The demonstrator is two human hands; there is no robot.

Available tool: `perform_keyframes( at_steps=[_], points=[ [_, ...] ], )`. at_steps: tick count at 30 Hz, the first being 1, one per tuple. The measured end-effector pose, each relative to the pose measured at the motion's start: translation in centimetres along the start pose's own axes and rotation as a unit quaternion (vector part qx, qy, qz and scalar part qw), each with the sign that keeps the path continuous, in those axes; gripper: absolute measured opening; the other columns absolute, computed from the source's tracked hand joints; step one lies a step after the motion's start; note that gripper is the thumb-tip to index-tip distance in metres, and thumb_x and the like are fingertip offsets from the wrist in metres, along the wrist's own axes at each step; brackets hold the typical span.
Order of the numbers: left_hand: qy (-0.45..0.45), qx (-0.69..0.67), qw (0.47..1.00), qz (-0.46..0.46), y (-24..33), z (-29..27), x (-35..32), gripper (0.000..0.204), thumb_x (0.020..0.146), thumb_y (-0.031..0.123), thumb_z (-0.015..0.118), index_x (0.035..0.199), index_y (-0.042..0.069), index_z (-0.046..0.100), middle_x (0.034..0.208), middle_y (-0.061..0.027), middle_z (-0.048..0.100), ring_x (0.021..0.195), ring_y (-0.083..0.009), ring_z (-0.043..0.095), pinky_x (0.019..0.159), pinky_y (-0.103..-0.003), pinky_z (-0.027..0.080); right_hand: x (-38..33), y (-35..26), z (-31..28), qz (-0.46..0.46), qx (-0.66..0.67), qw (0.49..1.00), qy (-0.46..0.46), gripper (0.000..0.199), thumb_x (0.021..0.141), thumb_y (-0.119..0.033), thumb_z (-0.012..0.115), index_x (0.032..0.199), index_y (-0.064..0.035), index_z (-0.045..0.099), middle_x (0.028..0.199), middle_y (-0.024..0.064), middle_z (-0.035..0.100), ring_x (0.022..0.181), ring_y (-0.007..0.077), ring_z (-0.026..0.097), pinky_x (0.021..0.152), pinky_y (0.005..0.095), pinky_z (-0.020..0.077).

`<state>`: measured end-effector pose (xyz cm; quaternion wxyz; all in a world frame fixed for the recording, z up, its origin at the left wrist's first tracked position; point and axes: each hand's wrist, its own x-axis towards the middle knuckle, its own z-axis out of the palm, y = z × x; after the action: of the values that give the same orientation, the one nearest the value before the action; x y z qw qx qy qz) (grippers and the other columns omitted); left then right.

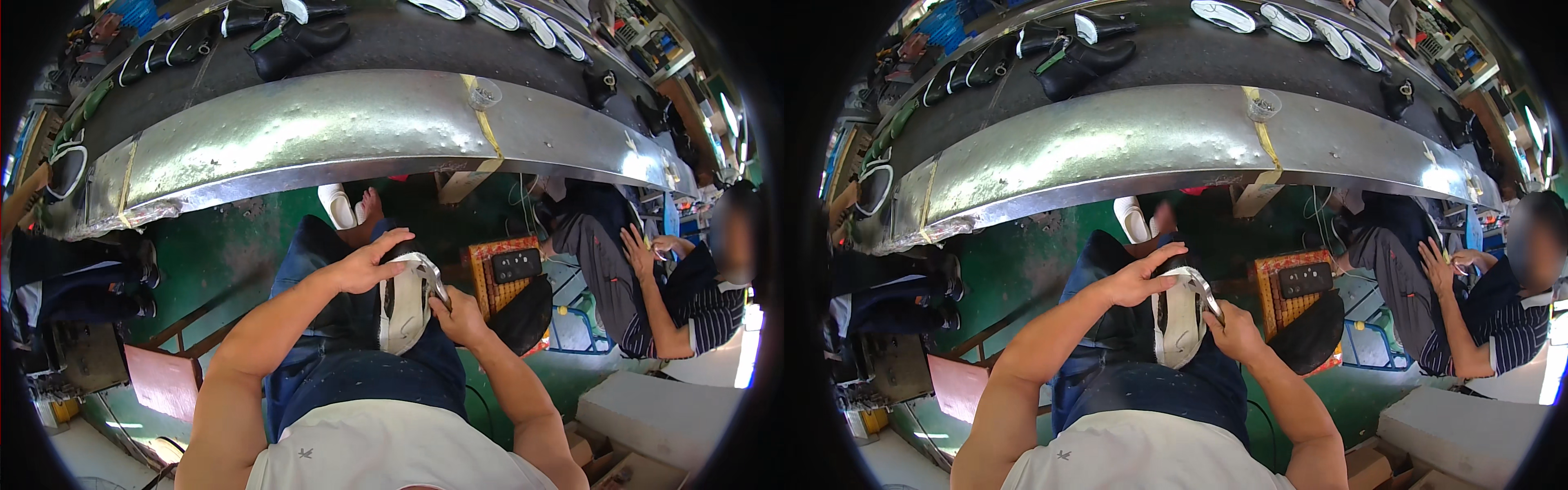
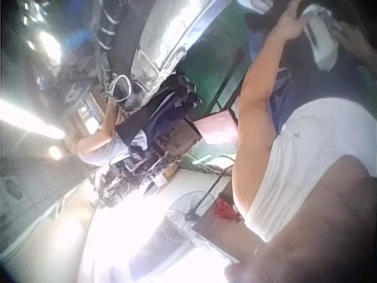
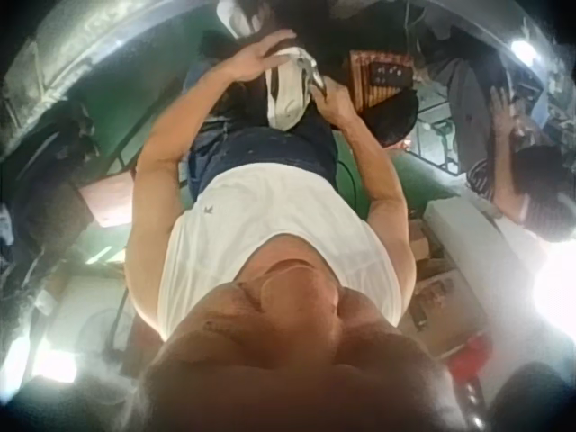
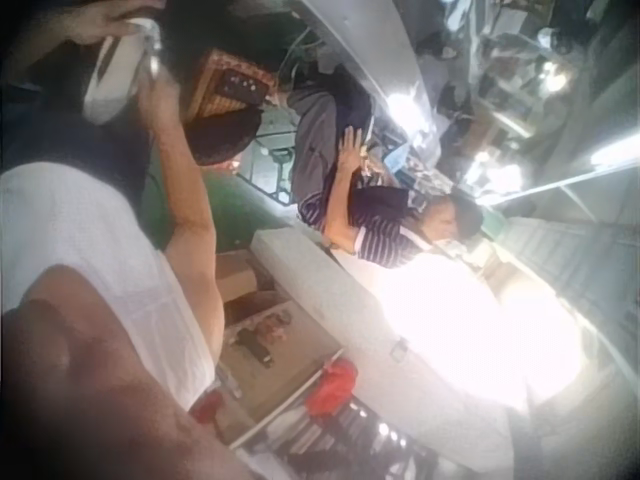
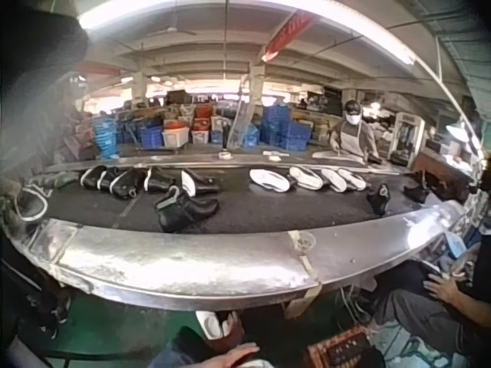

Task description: Trimming and pulling excess material from shoe soles using pliers at a production line station.

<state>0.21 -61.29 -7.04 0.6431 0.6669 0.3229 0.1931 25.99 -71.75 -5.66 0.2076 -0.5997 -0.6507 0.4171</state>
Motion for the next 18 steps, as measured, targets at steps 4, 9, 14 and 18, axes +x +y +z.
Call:
perform_keyframes(
  at_steps=[4,9,14,18],
  points=[
    [-0.016,0.026,0.999,0.023,-0.4,-0.4,0.2,0.066,0.104,0.025,0.061,0.160,0.012,0.029,0.168,-0.0093,0.019,0.150,-0.0222,0.029,0.119,-0.036,0.031,-0.2,-0.6,-0.2,-0.016,-0.037,0.999,0.017,0.023,0.097,-0.020,0.065,0.104,0.0019,0.062,0.092,0.0271,0.068,0.087,0.0466,0.067,0.075,0.0503,0.0521],
    [0.062,-0.011,0.998,0.005,-0.2,1.8,-1.4,0.068,0.101,0.031,0.063,0.159,0.011,0.032,0.169,-0.0197,0.018,0.157,-0.0311,0.017,0.124,-0.040,0.022,-1.9,-4.4,-1.9,0.016,-0.131,0.990,-0.049,0.025,0.098,-0.019,0.062,0.107,0.0043,0.058,0.096,0.0316,0.067,0.091,0.0502,0.065,0.079,0.0544,0.0523],
    [0.188,-0.076,0.978,-0.045,-1.4,3.8,-0.1,0.058,0.100,0.028,0.064,0.152,0.011,0.045,0.163,-0.0217,0.032,0.153,-0.0315,0.031,0.121,-0.037,0.029,-1.4,-4.7,-3.3,-0.010,-0.175,0.978,-0.110,0.024,0.098,-0.018,0.060,0.108,0.0044,0.058,0.094,0.0282,0.068,0.087,0.0446,0.069,0.077,0.0502,0.0544],
    [0.174,-0.036,0.983,-0.044,-0.5,3.2,-0.3,0.055,0.102,0.018,0.064,0.152,0.010,0.045,0.163,-0.0174,0.035,0.151,-0.0237,0.031,0.122,-0.034,0.026,-1.7,-6.2,-6.3,0.160,0.078,0.962,-0.209,0.025,0.101,-0.021,0.056,0.106,0.0033,0.059,0.082,0.0177,0.069,0.077,0.0311,0.069,0.071,0.0411,0.0532]
  ],
)
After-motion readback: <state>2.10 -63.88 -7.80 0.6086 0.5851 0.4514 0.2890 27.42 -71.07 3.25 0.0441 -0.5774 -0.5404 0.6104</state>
